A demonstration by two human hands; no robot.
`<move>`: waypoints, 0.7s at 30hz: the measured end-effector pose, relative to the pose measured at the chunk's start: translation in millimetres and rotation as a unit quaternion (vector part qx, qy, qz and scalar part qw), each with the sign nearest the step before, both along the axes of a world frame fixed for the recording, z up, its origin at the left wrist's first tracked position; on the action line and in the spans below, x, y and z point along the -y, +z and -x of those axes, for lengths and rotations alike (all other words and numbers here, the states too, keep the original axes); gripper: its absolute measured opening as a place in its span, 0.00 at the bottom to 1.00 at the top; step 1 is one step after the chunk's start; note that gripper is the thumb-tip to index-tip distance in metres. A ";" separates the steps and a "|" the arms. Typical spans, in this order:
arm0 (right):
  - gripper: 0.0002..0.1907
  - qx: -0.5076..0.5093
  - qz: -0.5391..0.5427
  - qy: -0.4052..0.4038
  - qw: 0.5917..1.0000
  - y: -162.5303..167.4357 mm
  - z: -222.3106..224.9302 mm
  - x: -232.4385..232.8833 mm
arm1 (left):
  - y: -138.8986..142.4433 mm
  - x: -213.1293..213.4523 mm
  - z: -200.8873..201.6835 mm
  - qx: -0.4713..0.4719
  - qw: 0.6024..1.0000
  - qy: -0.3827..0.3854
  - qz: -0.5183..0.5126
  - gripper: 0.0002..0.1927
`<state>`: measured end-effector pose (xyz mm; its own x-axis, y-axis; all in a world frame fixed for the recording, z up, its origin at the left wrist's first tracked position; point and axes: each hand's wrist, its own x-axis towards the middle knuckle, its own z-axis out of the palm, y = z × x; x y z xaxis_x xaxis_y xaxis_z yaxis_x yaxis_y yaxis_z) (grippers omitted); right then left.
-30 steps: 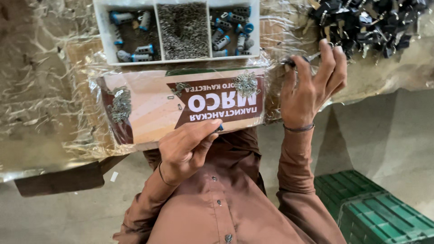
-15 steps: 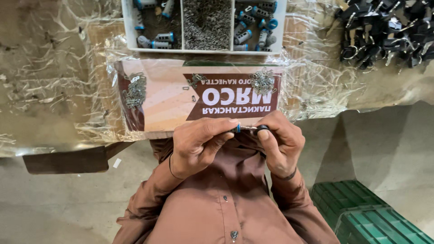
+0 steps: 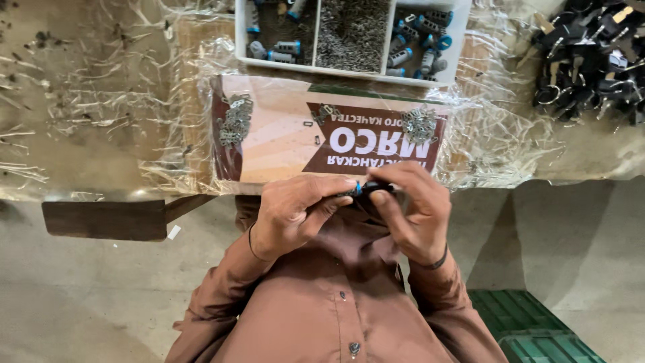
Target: The person sits at a workbench assembling small metal components. They pick a cylindrical metal body from a compartment box, press a small blue-tipped insert into it by hand, and place the finished assembly onto a growing pile of completed parts on the table.
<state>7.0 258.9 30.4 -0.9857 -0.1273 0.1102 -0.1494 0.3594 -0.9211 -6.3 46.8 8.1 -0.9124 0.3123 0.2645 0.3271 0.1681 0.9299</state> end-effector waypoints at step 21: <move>0.17 -0.060 0.027 0.008 0.998 -3.4 4.7 21.0 | -14.2 8.9 -10.8 0.084 0.989 0.066 -0.104 0.12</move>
<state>2.3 237.9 27.0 -0.9626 -0.1346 0.2351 -0.2661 0.3068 -0.9138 4.4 37.9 -6.1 -0.9780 0.1433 0.1515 0.1529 -0.0012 0.9882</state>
